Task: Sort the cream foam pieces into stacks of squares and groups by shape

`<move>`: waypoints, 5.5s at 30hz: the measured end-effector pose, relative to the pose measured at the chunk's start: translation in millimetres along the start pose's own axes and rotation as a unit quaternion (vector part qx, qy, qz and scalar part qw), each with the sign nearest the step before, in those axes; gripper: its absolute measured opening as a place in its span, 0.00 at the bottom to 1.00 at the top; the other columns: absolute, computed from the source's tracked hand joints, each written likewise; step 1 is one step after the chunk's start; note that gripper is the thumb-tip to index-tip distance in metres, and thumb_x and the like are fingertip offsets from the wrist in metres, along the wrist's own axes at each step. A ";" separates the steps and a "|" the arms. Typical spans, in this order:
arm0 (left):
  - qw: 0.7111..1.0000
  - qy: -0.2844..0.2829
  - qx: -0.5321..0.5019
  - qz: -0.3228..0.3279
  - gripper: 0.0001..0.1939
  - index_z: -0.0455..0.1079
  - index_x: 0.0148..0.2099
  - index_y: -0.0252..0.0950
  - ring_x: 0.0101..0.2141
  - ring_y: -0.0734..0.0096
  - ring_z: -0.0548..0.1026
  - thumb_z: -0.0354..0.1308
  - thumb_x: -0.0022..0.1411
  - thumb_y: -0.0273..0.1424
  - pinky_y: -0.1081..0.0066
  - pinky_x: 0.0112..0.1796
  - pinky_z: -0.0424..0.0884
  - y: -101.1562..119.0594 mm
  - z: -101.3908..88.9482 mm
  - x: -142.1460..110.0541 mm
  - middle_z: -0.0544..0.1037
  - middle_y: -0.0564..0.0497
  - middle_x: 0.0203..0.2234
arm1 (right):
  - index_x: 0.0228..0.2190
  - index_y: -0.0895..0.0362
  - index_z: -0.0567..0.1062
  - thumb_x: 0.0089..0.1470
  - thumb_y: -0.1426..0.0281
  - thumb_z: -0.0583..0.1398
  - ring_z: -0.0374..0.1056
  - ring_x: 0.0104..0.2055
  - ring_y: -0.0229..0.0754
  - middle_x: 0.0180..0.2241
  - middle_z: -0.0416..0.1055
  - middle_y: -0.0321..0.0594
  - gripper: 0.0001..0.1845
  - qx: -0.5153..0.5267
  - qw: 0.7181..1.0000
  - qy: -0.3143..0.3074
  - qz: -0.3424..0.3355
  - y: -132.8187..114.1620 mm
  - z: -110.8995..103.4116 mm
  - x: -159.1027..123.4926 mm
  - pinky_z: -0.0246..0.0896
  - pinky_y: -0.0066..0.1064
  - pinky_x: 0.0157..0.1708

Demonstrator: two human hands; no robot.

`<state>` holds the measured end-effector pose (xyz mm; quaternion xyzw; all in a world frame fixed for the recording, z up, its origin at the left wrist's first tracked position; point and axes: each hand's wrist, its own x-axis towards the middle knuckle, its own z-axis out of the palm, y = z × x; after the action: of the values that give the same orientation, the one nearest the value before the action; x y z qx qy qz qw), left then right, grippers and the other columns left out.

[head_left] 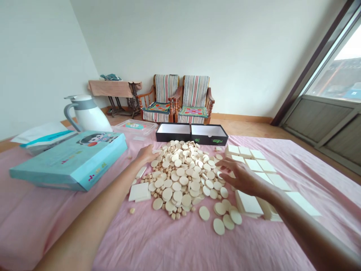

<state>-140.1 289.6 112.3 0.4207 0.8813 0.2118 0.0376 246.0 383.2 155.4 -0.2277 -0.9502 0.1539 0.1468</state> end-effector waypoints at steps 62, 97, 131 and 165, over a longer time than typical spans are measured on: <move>0.832 -0.149 -0.528 0.082 0.28 0.62 0.54 0.36 0.37 0.64 0.77 0.62 0.54 0.40 0.65 0.40 0.71 86.5 -4.1 -136.2 0.77 0.45 0.40 | 0.46 0.59 0.74 0.35 0.79 0.65 0.69 0.44 0.51 0.42 0.74 0.46 0.30 -0.214 0.937 -0.128 0.245 187.6 -84.6 30.8 0.62 0.34 0.40; 0.994 -0.068 -0.019 0.082 0.21 0.71 0.40 0.37 0.35 0.61 0.74 0.58 0.48 0.46 0.69 0.35 0.68 -73.2 -35.8 -83.7 0.76 0.48 0.34 | 0.52 0.52 0.69 0.57 0.62 0.54 0.69 0.51 0.52 0.49 0.72 0.46 0.22 -0.044 0.998 -0.035 0.024 35.3 -11.5 -29.6 0.66 0.46 0.48; 0.598 -0.360 -0.716 0.009 0.16 0.69 0.50 0.35 0.37 0.70 0.74 0.60 0.58 0.30 0.68 0.42 0.71 110.5 -3.2 -173.1 0.75 0.47 0.39 | 0.54 0.53 0.62 0.50 0.73 0.61 0.61 0.53 0.49 0.50 0.66 0.46 0.29 0.125 0.973 0.177 -0.086 -83.3 27.7 -12.4 0.62 0.46 0.52; 0.856 -0.223 -0.458 0.082 0.14 0.74 0.42 0.36 0.37 0.64 0.74 0.64 0.54 0.37 0.70 0.37 0.69 56.5 -31.8 -165.2 0.78 0.47 0.35 | 0.39 0.56 0.74 0.50 0.68 0.58 0.73 0.37 0.45 0.36 0.76 0.45 0.13 0.010 0.985 0.079 0.155 66.6 -44.9 -41.4 0.71 0.37 0.37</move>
<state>-0.6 185.0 145.6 0.4623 0.6150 0.4945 0.4044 322.8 430.1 163.6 -0.3819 -0.8873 0.1661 0.1980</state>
